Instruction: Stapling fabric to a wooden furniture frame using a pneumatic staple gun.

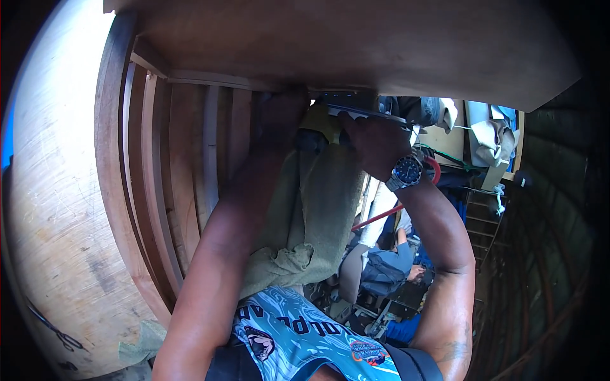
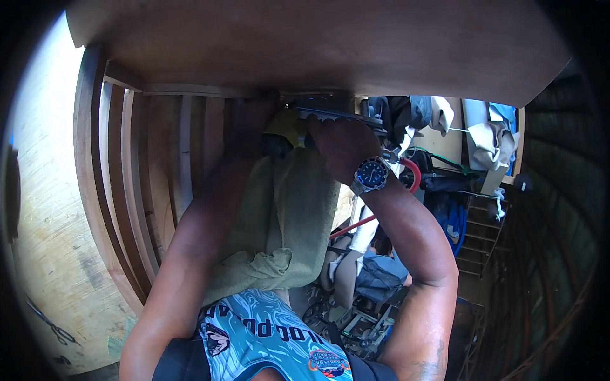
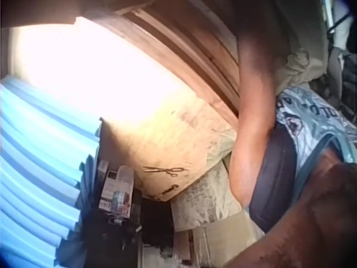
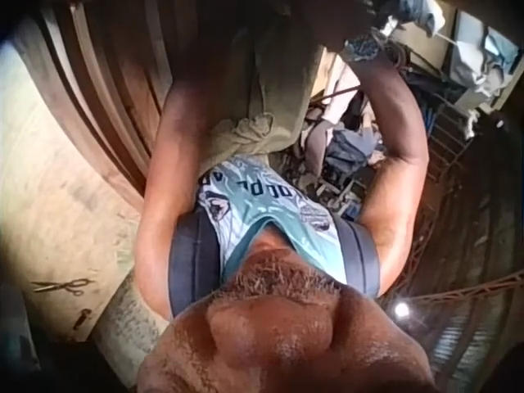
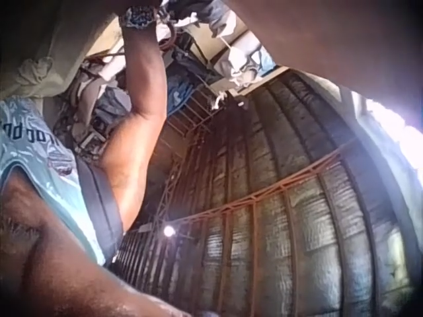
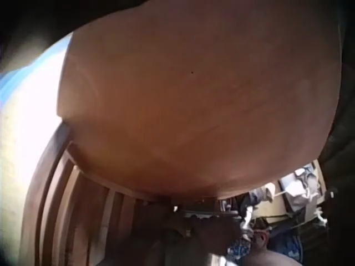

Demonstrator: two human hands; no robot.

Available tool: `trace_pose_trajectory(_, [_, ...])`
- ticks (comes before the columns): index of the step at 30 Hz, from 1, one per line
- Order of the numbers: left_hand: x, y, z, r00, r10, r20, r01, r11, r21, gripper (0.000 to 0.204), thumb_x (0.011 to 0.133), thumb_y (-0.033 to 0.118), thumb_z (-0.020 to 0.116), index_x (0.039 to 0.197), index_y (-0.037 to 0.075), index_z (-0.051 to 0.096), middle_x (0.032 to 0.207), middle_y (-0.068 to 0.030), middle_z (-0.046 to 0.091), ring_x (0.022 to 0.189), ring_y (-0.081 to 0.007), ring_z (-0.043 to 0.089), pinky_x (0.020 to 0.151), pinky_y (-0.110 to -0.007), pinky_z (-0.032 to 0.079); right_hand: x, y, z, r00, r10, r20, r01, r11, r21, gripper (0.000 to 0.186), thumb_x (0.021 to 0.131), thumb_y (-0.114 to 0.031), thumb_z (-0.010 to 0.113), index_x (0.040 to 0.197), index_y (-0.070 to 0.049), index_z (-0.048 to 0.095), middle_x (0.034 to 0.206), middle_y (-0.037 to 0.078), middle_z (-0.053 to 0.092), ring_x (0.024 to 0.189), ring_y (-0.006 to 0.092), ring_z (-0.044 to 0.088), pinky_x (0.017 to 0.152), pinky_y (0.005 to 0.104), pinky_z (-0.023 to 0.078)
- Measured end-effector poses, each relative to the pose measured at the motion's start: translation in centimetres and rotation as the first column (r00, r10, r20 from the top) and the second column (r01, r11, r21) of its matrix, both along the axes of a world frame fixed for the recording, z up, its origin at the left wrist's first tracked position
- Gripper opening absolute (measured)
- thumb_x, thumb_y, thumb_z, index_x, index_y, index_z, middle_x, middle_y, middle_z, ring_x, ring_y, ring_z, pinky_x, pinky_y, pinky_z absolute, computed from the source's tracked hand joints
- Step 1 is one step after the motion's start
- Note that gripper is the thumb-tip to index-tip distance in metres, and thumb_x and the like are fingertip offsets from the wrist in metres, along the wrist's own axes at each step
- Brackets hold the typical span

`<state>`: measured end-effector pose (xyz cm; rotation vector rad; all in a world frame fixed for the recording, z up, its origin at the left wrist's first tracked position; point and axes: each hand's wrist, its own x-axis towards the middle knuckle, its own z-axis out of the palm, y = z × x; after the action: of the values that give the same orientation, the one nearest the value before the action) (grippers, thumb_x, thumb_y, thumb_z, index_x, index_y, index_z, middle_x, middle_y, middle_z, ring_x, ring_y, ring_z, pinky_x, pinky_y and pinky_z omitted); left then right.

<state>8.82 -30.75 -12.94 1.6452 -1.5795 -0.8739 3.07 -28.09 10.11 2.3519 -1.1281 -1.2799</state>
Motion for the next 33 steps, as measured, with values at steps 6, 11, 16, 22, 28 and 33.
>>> trace_pose_trajectory(6, [2.8, 1.9, 0.6, 0.902, 0.128, -0.413, -0.251, 0.933, -0.259, 0.030, 0.094, 0.028, 0.059, 0.120, 0.013, 0.062, 0.104, -0.0172, 0.070, 0.095, -0.0371, 0.068, 0.079, -0.048, 0.055, 0.2, 0.5, -0.3, 0.999, 0.029, 0.043, -0.027, 0.998, -0.062, 0.034, 0.088, -0.011, 0.059, 0.121, -0.008, 0.059, 0.087, 0.018, 0.072, 0.080, 0.0328, 0.073, 0.066, 0.0445, 0.061])
trace_pose_trajectory(11, [2.0, 2.0, 0.6, 0.952, 0.180, -0.247, -0.242, 0.937, -0.253, 0.019, 0.091, 0.016, 0.061, 0.110, 0.012, 0.061, 0.097, -0.0166, 0.069, 0.090, -0.0374, 0.068, 0.076, -0.051, 0.053, -0.3, -0.5, -1.5, 0.999, 0.046, -0.029, -0.047, 0.998, -0.049, 0.047, 0.088, -0.015, 0.064, 0.134, -0.013, 0.055, 0.085, 0.016, 0.072, 0.074, 0.0322, 0.072, 0.061, 0.0435, 0.058])
trace_pose_trajectory(16, [2.6, 1.9, 0.0, 0.920, 0.138, -0.366, -0.219, 0.958, -0.187, 0.015, 0.091, 0.013, 0.064, 0.105, 0.011, 0.065, 0.099, -0.0166, 0.070, 0.089, -0.0350, 0.069, 0.076, -0.046, 0.054, 0.0, -1.0, -1.5, 0.998, 0.062, 0.007, -0.062, 0.997, -0.050, 0.042, 0.090, -0.015, 0.060, 0.132, -0.013, 0.056, 0.082, 0.015, 0.072, 0.072, 0.0322, 0.072, 0.060, 0.0437, 0.058])
trace_pose_trajectory(22, [3.0, 0.9, -0.3, 0.333, 0.051, -0.942, -0.061, 0.998, 0.033, 0.013, 0.091, 0.008, 0.068, 0.103, 0.005, 0.071, 0.097, -0.0114, 0.073, 0.090, -0.0213, 0.070, 0.082, -0.034, 0.054, 0.3, -1.4, -1.8, 0.999, 0.049, 0.008, -0.048, 0.998, -0.044, 0.037, 0.091, -0.017, 0.061, 0.127, -0.014, 0.061, 0.083, 0.016, 0.072, 0.074, 0.0315, 0.072, 0.062, 0.0437, 0.058])
trace_pose_trajectory(28, [2.5, 1.1, -1.7, 0.322, 0.023, -0.946, -0.200, 0.979, -0.044, 0.014, 0.091, 0.006, 0.067, 0.104, 0.004, 0.071, 0.098, -0.0102, 0.074, 0.091, -0.0174, 0.070, 0.084, -0.032, 0.054, 0.6, -1.5, -2.2, 0.995, 0.074, 0.069, -0.070, 0.996, -0.062, 0.033, 0.090, -0.019, 0.063, 0.122, -0.011, 0.064, 0.086, 0.017, 0.072, 0.077, 0.0329, 0.072, 0.065, 0.0442, 0.058])
trace_pose_trajectory(33, [2.0, 1.1, -1.6, 0.369, 0.041, -0.929, -0.216, 0.976, -0.043, 0.014, 0.091, 0.006, 0.067, 0.104, 0.004, 0.070, 0.097, -0.0108, 0.073, 0.091, -0.0170, 0.070, 0.084, -0.032, 0.055, -0.3, -1.4, -2.0, 0.984, 0.162, 0.076, -0.154, 0.983, -0.099, 0.040, 0.086, -0.017, 0.065, 0.125, -0.009, 0.063, 0.087, 0.017, 0.072, 0.080, 0.0329, 0.072, 0.067, 0.0453, 0.059])
